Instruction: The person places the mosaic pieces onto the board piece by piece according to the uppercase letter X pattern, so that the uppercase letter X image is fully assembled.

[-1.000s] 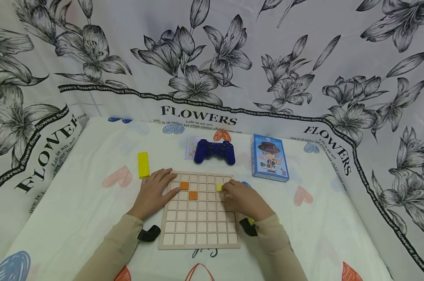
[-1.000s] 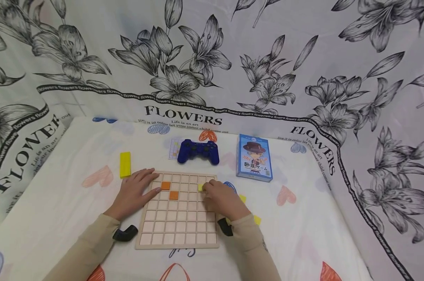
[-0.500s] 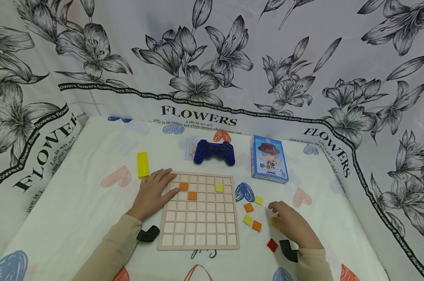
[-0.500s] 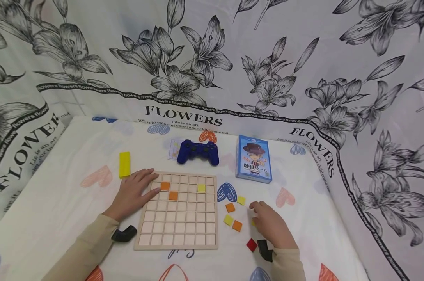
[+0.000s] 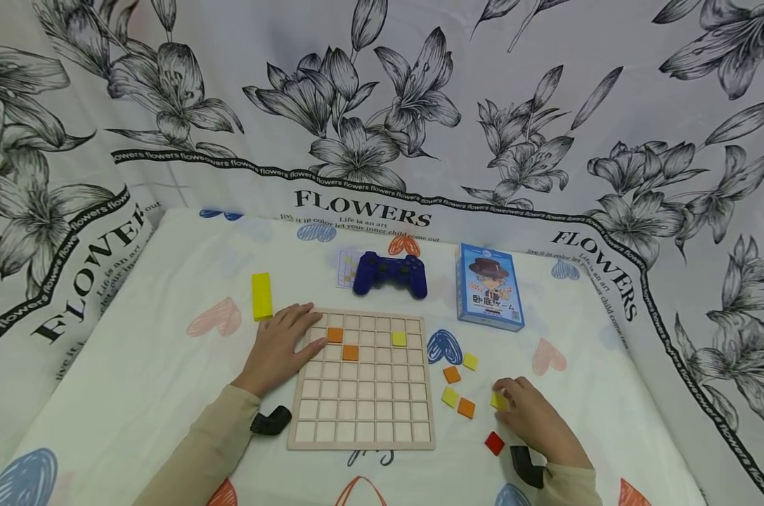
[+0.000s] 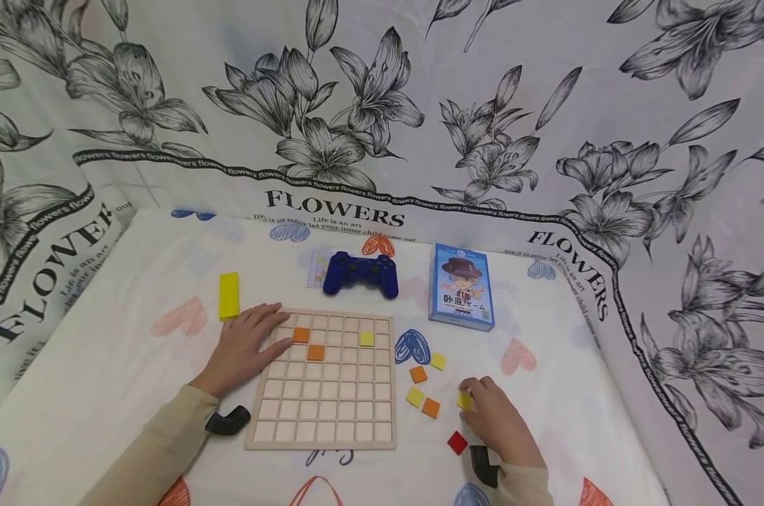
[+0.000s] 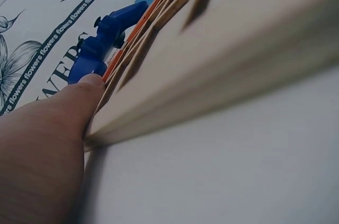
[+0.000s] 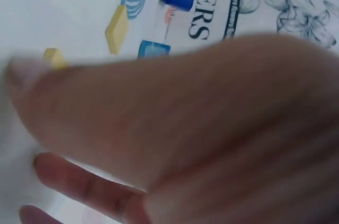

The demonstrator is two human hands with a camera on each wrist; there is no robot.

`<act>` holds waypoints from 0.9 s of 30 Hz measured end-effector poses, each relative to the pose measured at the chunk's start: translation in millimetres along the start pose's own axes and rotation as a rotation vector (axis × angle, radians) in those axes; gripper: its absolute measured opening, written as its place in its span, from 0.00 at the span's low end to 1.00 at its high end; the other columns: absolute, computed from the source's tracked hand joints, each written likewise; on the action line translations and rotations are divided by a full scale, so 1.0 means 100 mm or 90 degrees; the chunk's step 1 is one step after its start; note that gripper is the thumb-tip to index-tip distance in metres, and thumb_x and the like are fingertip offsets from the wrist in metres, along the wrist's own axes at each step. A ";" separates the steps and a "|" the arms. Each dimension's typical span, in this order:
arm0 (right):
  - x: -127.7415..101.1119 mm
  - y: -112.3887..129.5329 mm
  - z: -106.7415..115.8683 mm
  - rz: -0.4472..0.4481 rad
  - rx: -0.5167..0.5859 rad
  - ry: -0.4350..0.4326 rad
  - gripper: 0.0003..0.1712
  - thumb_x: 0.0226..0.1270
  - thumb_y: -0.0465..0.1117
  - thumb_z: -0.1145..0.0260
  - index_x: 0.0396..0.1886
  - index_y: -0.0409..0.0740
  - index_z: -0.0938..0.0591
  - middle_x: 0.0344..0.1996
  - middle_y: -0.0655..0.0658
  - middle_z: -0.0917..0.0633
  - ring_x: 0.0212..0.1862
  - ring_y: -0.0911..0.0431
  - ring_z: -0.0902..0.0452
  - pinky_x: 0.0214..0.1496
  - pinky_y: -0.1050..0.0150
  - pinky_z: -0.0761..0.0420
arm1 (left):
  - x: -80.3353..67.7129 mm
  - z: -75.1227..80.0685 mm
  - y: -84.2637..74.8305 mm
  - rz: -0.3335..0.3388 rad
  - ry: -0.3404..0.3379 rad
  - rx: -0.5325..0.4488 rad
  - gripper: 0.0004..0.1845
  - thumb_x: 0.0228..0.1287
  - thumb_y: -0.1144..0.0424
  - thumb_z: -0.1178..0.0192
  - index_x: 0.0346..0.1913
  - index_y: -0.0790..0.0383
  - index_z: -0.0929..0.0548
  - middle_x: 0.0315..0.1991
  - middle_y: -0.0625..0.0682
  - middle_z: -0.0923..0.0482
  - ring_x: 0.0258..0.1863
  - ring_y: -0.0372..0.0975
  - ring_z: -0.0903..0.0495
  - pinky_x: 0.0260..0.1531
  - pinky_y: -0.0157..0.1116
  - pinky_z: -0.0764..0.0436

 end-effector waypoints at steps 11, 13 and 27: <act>-0.04 -0.08 -0.04 -0.024 0.000 -0.014 0.19 0.58 0.32 0.31 0.50 0.42 0.22 0.42 0.46 0.23 0.42 0.54 0.26 0.49 0.51 0.22 | 0.00 -0.02 -0.03 0.001 0.006 0.007 0.31 0.65 0.38 0.46 0.66 0.50 0.28 0.70 0.52 0.36 0.70 0.50 0.42 0.58 0.55 0.41; -0.04 -0.08 -0.04 -0.020 -0.001 -0.016 0.19 0.58 0.33 0.30 0.49 0.42 0.22 0.42 0.46 0.23 0.41 0.54 0.26 0.50 0.51 0.22 | 0.00 -0.01 -0.03 0.003 0.008 0.007 0.32 0.65 0.38 0.46 0.66 0.50 0.28 0.70 0.52 0.36 0.70 0.50 0.42 0.58 0.55 0.41; 0.08 0.14 0.09 0.092 -0.054 -0.100 0.15 0.58 0.32 0.31 0.45 0.40 0.23 0.40 0.46 0.21 0.42 0.53 0.24 0.49 0.54 0.21 | 0.01 -0.02 0.00 0.001 0.002 -0.001 0.31 0.65 0.37 0.47 0.66 0.50 0.28 0.70 0.52 0.36 0.69 0.50 0.42 0.58 0.55 0.41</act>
Point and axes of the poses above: each hand's wrist, its own x-axis towards the middle knuckle, its own z-axis out of the back of the hand, y = z × x, the point moved 2 cm from there along x, towards the middle knuckle
